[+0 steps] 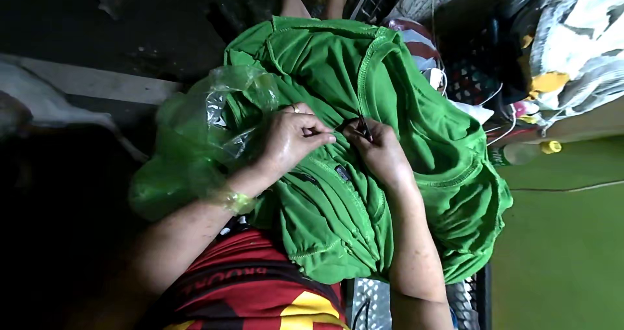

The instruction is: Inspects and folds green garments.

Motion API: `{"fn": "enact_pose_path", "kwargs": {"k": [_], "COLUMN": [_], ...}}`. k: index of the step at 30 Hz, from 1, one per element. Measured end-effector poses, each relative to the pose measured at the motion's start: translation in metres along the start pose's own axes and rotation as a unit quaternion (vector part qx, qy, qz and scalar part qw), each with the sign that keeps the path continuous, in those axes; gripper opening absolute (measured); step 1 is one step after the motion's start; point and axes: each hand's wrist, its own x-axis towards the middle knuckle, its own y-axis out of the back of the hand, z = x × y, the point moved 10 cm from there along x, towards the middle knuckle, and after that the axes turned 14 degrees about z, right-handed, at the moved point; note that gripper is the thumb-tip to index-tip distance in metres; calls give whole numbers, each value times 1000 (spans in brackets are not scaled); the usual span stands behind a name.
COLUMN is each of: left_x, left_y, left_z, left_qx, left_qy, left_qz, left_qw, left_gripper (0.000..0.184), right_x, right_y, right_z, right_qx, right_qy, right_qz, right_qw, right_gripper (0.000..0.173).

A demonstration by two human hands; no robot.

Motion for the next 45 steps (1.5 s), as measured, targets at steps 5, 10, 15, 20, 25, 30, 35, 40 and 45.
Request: {"fn": "enact_pose_path", "kwargs": {"k": [5, 10, 15, 20, 25, 30, 35, 40, 45], "left_x": [4, 0, -3, -5, -5, -5, -9, -9, -8], "left_y": [7, 14, 26, 40, 40, 27, 5, 6, 8], "left_z": [-16, -21, -36, -34, -25, -3, 14, -9, -14], "left_qx": [-31, -23, -158, -129, -50, 6, 146, 112, 86], "left_qy": [77, 130, 194, 156, 106, -29, -97, 41, 59], "left_qz": [-85, -67, -22, 23, 25, 39, -16, -120, -108], "left_qw": [993, 989, 968, 979, 993, 999, 984, 986, 989], "left_gripper": [11, 14, 14, 14, 15, 13, 16, 23, 23], "right_x": [-3, -5, -10, -12, -4, 1, -1, -6, -14], "right_y": [0, 3, 8, 6, 3, 5, 3, 1, -3], "right_z": [-6, -6, -16, -38, -19, -12, -10, -15, -31], "right_qx": [-45, -66, -63, -31, 27, 19, 5, -7, -88], "right_qy": [65, 102, 189, 289, 189, 138, 120, 141, 223], "right_qz": [13, 34, 80, 95, 63, 72, 51, -10, 11], "right_qw": [997, 992, 977, 952, 980, 988, 991, 990, 971], "right_gripper": [13, 14, 18, 22, 20, 20, 23, 37, 29]}}
